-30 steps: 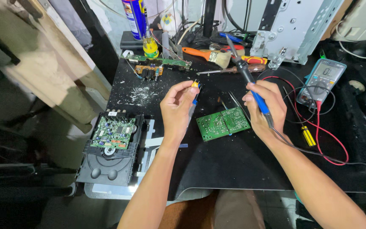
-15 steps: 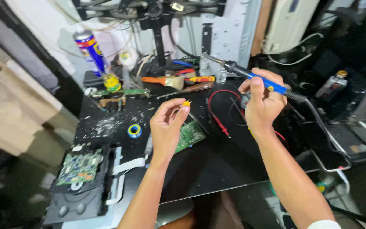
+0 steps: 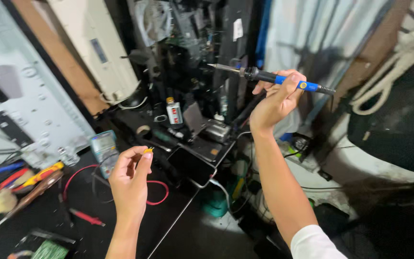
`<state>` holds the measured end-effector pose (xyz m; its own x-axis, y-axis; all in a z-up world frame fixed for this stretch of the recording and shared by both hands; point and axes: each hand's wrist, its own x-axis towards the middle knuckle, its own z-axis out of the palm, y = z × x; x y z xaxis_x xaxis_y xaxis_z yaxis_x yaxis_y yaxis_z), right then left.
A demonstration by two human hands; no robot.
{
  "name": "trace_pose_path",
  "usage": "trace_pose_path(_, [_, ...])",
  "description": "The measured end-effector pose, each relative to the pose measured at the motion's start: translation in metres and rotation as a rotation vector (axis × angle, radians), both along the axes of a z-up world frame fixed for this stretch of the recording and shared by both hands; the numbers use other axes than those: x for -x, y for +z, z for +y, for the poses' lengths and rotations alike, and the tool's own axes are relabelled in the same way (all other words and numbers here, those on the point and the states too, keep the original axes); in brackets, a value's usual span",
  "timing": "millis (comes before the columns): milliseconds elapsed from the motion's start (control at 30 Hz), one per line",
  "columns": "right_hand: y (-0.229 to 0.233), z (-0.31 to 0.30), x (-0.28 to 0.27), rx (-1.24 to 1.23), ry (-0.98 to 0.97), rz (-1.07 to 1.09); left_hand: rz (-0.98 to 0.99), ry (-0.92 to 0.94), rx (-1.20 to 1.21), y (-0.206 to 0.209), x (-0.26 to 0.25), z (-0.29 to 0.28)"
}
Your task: The person solders components on a circuit board, tests points with a multimeter probe, and uses a desoldering pump on the board.
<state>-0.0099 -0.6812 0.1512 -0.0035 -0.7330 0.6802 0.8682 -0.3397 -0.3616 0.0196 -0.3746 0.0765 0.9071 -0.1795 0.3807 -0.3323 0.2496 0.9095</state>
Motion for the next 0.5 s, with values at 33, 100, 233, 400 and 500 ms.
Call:
trace_pose_path(33, [-0.004, -0.027, 0.005, 0.006, -0.034, -0.003, 0.017, -0.073, 0.015, -0.001, -0.001, -0.02])
trace_pose_path(100, [-0.012, -0.078, 0.012, -0.057, -0.17, 0.056, 0.023, -0.162, 0.034, 0.001, -0.004, -0.055])
trace_pose_path(233, [-0.041, -0.166, 0.0, -0.193, -0.272, 0.182, 0.069, -0.207, -0.099, -0.002, 0.001, -0.11])
trace_pose_path(400, [-0.084, -0.228, -0.046, -0.093, -0.329, 0.741, 0.123, -0.314, -0.07, -0.014, -0.006, -0.147])
trace_pose_path(500, [-0.102, -0.245, -0.071, 0.131, -0.717, 0.936, 0.177, -0.32, -0.109, -0.017, -0.014, -0.154])
